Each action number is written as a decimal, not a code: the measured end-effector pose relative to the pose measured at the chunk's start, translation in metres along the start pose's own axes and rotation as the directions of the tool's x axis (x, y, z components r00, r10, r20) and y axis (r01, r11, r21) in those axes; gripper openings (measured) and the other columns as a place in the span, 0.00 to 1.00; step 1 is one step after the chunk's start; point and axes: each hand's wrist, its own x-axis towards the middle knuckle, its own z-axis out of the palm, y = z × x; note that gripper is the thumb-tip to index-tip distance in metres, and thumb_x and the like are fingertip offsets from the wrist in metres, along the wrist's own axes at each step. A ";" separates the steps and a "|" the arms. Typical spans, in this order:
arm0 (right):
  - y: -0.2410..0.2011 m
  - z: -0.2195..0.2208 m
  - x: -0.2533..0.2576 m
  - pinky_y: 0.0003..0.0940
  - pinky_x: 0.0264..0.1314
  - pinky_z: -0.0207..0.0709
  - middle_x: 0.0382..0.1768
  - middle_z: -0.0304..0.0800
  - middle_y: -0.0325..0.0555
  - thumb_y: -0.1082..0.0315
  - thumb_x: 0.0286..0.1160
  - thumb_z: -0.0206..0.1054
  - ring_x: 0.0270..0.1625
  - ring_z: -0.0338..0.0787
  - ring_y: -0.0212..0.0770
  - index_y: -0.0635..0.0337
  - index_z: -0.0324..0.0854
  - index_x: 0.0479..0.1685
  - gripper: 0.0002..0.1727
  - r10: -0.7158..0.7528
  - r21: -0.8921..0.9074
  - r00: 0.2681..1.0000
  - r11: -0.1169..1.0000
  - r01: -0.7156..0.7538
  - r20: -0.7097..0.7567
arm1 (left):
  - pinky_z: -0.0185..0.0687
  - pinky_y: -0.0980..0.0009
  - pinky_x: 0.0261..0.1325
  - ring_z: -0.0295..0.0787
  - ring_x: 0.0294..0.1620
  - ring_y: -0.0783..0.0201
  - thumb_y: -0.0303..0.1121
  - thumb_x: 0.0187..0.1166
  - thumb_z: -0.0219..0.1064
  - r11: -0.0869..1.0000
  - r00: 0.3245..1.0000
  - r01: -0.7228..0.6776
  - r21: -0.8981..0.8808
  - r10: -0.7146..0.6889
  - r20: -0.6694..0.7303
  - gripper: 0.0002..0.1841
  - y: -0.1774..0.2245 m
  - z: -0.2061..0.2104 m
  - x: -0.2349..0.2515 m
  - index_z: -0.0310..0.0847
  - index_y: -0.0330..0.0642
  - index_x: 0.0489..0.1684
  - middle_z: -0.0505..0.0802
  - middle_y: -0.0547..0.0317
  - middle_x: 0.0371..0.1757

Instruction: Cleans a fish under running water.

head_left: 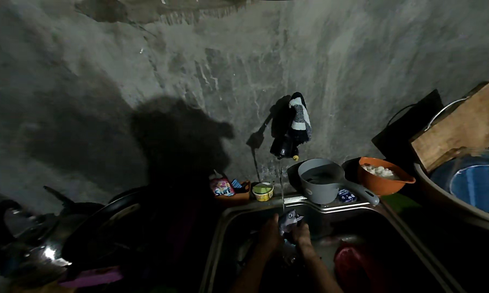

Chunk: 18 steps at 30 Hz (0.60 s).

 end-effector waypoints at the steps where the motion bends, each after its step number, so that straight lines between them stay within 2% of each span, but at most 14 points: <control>1: -0.001 0.000 -0.001 0.50 0.57 0.84 0.54 0.88 0.64 0.66 0.88 0.61 0.51 0.91 0.53 0.70 0.77 0.67 0.18 0.002 -0.004 1.000 1.000 -0.002 -0.004 | 0.77 0.43 0.72 0.82 0.72 0.39 0.34 0.67 0.78 1.000 1.000 -0.005 0.005 0.005 -0.002 0.44 0.001 0.000 0.001 0.59 0.41 0.87 0.83 0.36 0.72; 5: -0.003 -0.004 -0.001 0.49 0.55 0.84 0.53 0.89 0.63 0.65 0.88 0.60 0.49 0.92 0.52 0.70 0.78 0.66 0.18 0.015 -0.026 1.000 1.000 -0.015 -0.003 | 0.76 0.44 0.73 0.81 0.73 0.40 0.35 0.67 0.79 0.999 1.000 -0.026 0.018 0.026 0.009 0.44 0.003 0.000 0.003 0.59 0.41 0.87 0.84 0.37 0.72; 12: -0.011 -0.010 -0.003 0.55 0.67 0.80 0.62 0.88 0.64 0.62 0.86 0.63 0.64 0.89 0.57 0.67 0.78 0.70 0.21 0.068 -0.081 0.997 0.994 -0.069 -0.024 | 0.74 0.44 0.75 0.82 0.73 0.41 0.39 0.69 0.77 0.999 0.998 -0.051 0.003 0.051 -0.038 0.44 0.008 0.003 0.005 0.59 0.41 0.89 0.84 0.38 0.73; 14: -0.007 -0.013 -0.005 0.56 0.70 0.78 0.63 0.87 0.65 0.61 0.85 0.64 0.66 0.88 0.59 0.67 0.79 0.71 0.22 0.017 -0.075 1.000 0.997 -0.019 -0.025 | 0.73 0.44 0.76 0.81 0.74 0.39 0.39 0.69 0.78 0.995 0.991 -0.097 -0.026 0.094 -0.091 0.44 0.007 0.006 0.003 0.61 0.37 0.88 0.84 0.35 0.73; 15: -0.004 -0.018 -0.012 0.55 0.68 0.80 0.61 0.88 0.68 0.62 0.85 0.65 0.64 0.89 0.60 0.69 0.79 0.70 0.23 -0.069 -0.067 0.997 0.995 0.067 -0.030 | 0.72 0.43 0.77 0.80 0.75 0.38 0.39 0.70 0.78 0.993 0.989 -0.110 -0.034 0.106 -0.099 0.45 0.006 0.007 0.002 0.60 0.37 0.89 0.83 0.34 0.74; 16: -0.008 -0.032 -0.033 0.53 0.67 0.82 0.60 0.87 0.72 0.63 0.85 0.65 0.63 0.90 0.62 0.75 0.78 0.70 0.24 -0.177 -0.096 0.984 0.980 0.174 -0.020 | 0.71 0.42 0.78 0.80 0.75 0.37 0.39 0.70 0.79 0.991 0.985 -0.129 -0.042 0.124 -0.118 0.45 0.005 0.009 0.000 0.60 0.35 0.88 0.82 0.33 0.74; 17: -0.031 -0.057 -0.073 0.48 0.65 0.83 0.59 0.88 0.75 0.65 0.86 0.63 0.62 0.90 0.62 0.80 0.77 0.68 0.24 -0.251 -0.166 0.968 0.954 0.248 0.005 | 0.71 0.40 0.77 0.81 0.74 0.35 0.39 0.67 0.81 0.984 0.973 -0.168 -0.050 0.158 -0.170 0.45 -0.001 0.015 0.002 0.62 0.33 0.86 0.83 0.31 0.72; 18: -0.084 -0.091 -0.138 0.41 0.74 0.75 0.68 0.83 0.72 0.69 0.89 0.58 0.70 0.85 0.58 0.80 0.73 0.73 0.23 -0.122 -0.238 0.990 0.962 0.134 0.067 | 0.73 0.37 0.74 0.82 0.70 0.32 0.40 0.63 0.83 0.969 0.938 -0.242 -0.045 0.222 -0.268 0.46 -0.012 0.025 0.011 0.66 0.30 0.83 0.85 0.29 0.69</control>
